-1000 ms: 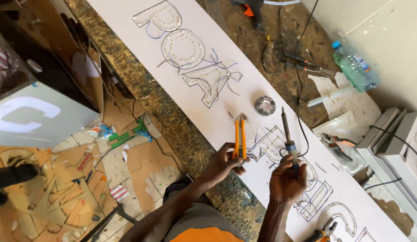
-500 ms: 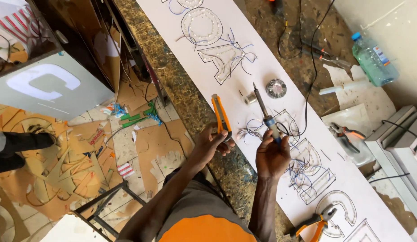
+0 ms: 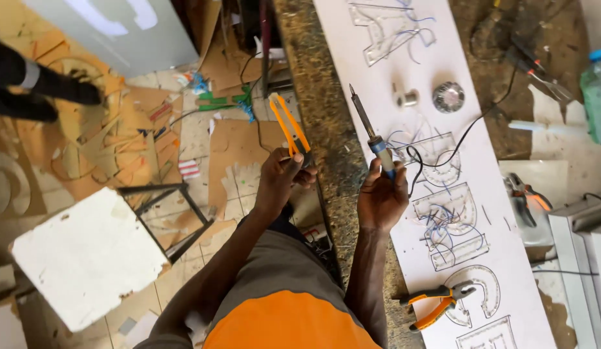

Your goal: Soldering electrical wires to LED points on a large sign board

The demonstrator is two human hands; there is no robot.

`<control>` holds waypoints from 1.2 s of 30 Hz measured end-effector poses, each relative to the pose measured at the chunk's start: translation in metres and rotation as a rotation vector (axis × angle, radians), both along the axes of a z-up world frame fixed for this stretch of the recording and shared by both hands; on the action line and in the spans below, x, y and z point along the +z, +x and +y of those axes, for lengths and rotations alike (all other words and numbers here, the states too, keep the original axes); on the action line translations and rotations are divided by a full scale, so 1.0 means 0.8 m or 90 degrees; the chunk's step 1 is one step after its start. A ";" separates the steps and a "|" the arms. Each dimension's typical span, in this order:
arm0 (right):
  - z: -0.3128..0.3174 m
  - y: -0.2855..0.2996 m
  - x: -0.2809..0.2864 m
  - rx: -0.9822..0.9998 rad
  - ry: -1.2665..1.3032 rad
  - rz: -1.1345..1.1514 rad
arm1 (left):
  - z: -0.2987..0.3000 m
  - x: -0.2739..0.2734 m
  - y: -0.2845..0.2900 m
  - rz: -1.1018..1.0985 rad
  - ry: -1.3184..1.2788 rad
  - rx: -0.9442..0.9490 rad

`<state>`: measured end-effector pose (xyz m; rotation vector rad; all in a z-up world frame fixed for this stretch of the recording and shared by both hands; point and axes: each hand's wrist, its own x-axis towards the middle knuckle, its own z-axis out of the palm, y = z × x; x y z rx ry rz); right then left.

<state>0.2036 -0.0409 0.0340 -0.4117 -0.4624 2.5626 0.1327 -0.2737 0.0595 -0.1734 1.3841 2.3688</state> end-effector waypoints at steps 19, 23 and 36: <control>-0.204 -0.083 -0.092 0.498 0.152 -0.035 | -0.225 -0.107 0.120 -0.025 0.022 0.659; -0.227 -0.066 -0.121 0.520 0.183 -0.108 | -0.285 -0.176 0.151 -0.086 0.080 0.801; -0.236 -0.052 -0.131 0.456 0.140 -0.096 | -0.287 -0.251 0.181 -0.231 0.206 0.579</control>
